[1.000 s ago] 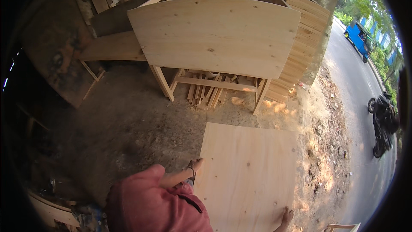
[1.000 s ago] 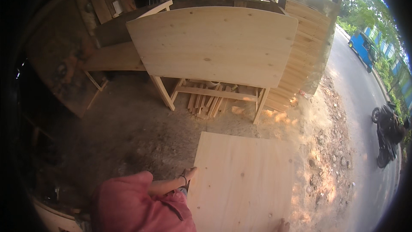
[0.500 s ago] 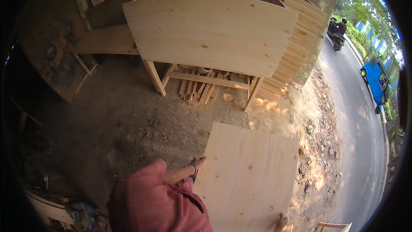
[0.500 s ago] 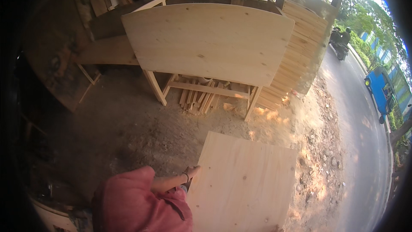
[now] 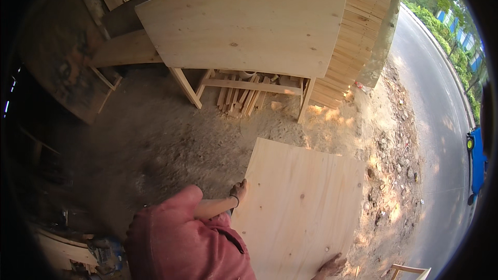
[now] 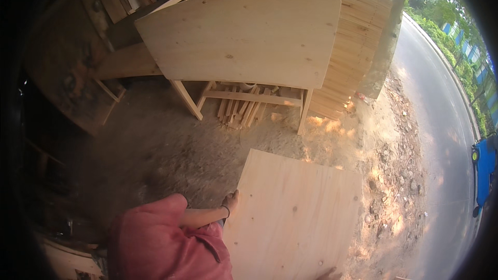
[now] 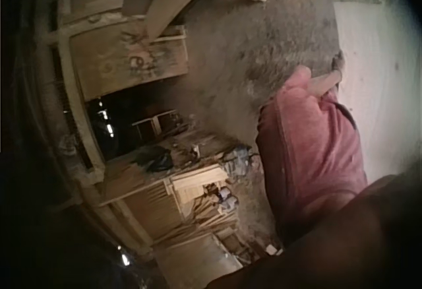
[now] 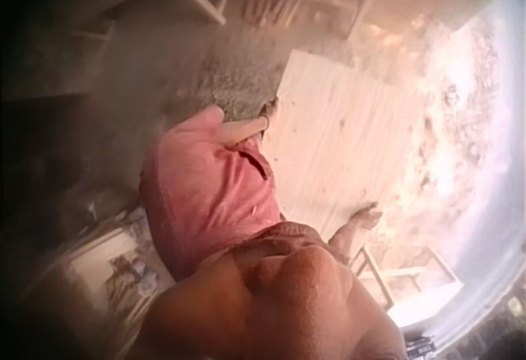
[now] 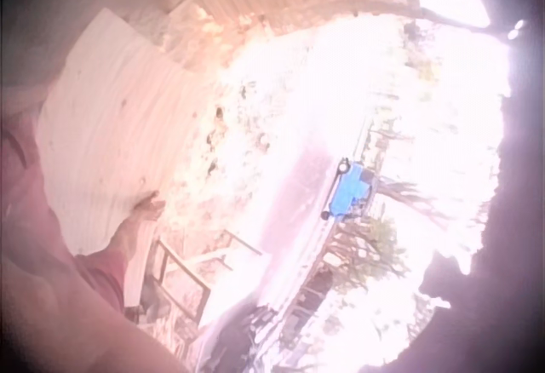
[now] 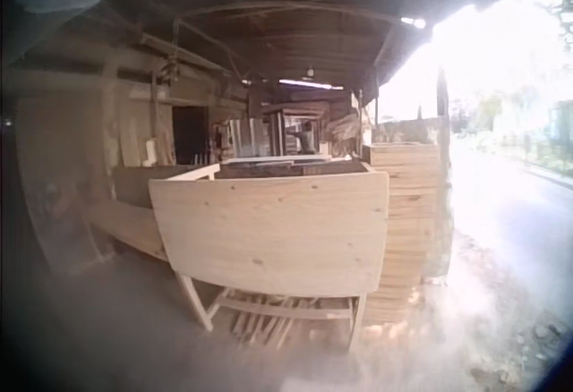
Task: The person picks up a wooden table frame and uses an angle grinder with a sanding disc to smooth the edges and joints of the wood.
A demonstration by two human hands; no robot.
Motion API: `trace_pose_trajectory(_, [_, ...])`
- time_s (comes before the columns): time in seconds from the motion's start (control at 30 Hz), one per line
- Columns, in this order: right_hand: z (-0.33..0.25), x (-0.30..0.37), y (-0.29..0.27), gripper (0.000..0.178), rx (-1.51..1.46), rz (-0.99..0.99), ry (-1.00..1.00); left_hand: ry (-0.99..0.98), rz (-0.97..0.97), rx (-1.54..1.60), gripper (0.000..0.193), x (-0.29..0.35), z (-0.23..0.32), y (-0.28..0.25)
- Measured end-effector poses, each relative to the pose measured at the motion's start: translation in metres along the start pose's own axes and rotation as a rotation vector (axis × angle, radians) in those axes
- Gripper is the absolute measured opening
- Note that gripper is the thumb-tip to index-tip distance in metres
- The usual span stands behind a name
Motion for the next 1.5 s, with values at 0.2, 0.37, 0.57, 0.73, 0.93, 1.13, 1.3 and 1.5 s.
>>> trace_pose_trajectory(0.2, [0.017,-0.005,0.04,0.08,0.057,0.144,0.067,0.257,0.178,-0.241,0.052,0.0,0.0,0.004])
trace_pose_trajectory(0.37, [0.019,-0.011,0.046,0.077,0.038,0.096,0.049,0.273,0.195,-0.265,0.053,-0.004,0.001,0.009])
trace_pose_trajectory(0.57, [0.023,-0.019,0.043,0.08,0.03,0.056,0.108,0.334,0.225,-0.18,0.043,-0.001,-0.006,0.016])
trace_pose_trajectory(0.73, [0.016,-0.011,0.035,0.084,0.008,-0.086,0.154,0.488,0.288,-0.259,0.045,-0.001,0.001,0.014])
trace_pose_trajectory(0.93, [0.024,-0.01,0.055,0.079,0.056,0.054,0.114,0.35,0.286,-0.32,0.035,-0.011,-0.027,0.019])
trace_pose_trajectory(1.13, [0.035,-0.014,0.076,0.066,0.13,0.363,-0.012,0.464,0.266,-0.299,0.041,-0.018,-0.026,0.021])
trace_pose_trajectory(1.3, [0.028,-0.013,0.061,0.068,0.091,0.359,-0.056,0.37,0.179,-0.372,0.048,-0.029,-0.052,0.034])
trace_pose_trajectory(1.5, [0.005,-0.011,0.021,0.072,0.003,0.074,0.057,0.271,0.126,-0.251,0.065,0.0,0.0,0.002])
Point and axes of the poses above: each hand's wrist, its own x-axis away from the middle knuckle, its own y-axis out of the palm, z = x × y, the point moved 5 cm from there along -x, towards the middle knuckle, and after that the axes turned 11 degrees about y, right-handed, at the moved point
